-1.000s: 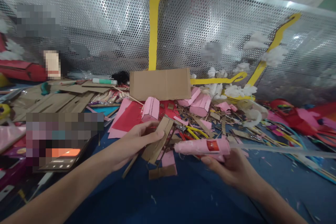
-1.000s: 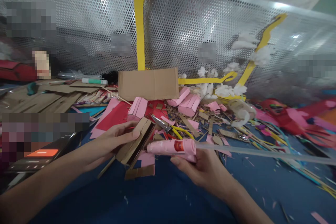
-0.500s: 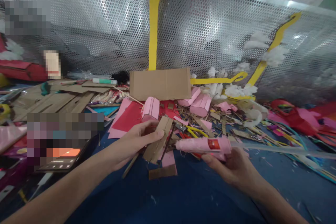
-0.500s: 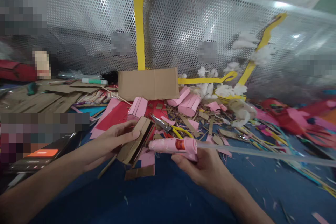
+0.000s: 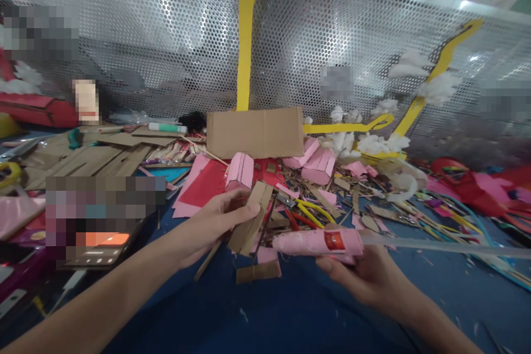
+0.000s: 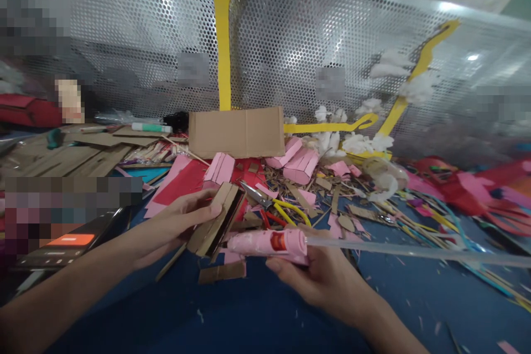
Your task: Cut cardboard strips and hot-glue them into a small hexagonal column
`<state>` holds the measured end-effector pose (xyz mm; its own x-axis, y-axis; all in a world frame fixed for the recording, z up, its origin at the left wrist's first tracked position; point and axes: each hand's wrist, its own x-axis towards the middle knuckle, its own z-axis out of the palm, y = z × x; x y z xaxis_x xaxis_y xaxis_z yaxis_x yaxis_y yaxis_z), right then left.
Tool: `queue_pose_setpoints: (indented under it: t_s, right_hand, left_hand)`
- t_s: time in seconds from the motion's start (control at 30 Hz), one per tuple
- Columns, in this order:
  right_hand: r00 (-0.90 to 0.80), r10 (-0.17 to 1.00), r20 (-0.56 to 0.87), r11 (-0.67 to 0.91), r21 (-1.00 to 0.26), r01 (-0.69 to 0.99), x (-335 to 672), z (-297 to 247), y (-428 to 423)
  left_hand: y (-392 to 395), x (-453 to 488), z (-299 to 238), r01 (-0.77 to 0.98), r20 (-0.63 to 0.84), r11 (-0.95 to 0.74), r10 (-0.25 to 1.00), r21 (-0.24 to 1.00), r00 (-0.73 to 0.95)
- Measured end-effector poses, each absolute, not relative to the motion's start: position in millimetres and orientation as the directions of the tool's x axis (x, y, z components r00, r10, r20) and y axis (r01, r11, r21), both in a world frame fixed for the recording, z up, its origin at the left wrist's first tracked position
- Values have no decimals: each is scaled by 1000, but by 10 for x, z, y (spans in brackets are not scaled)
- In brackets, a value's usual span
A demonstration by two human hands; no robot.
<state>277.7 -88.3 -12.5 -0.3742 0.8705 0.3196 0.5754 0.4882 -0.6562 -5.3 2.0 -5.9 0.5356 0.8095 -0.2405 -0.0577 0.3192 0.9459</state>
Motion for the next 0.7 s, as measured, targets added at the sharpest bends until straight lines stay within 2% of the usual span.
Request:
queue_pose_setpoints:
  t_s: [0.17,0.33,0.57,0.7]
  right_hand:
    - [-421,853,308,517,-608,603,2766,-96,-904]
    - [-448,844,294,524,-627,576,2724,-33,-910]
    - [-428,839,335,543,-559,626,2706,-27,-928]
    - [-397,842,366,540,-576,613,2716,-64,-931]
  left_hand:
    - [13,-51,-52,-61,-244,319,823,946,513]
    - [10,-53,-60,-88,-239,330,820,940,519]
    - [13,-47,-64,-60,-247,315,837,947,489]
    - [4,-29,-38,-63,-241,315,826,947,509]
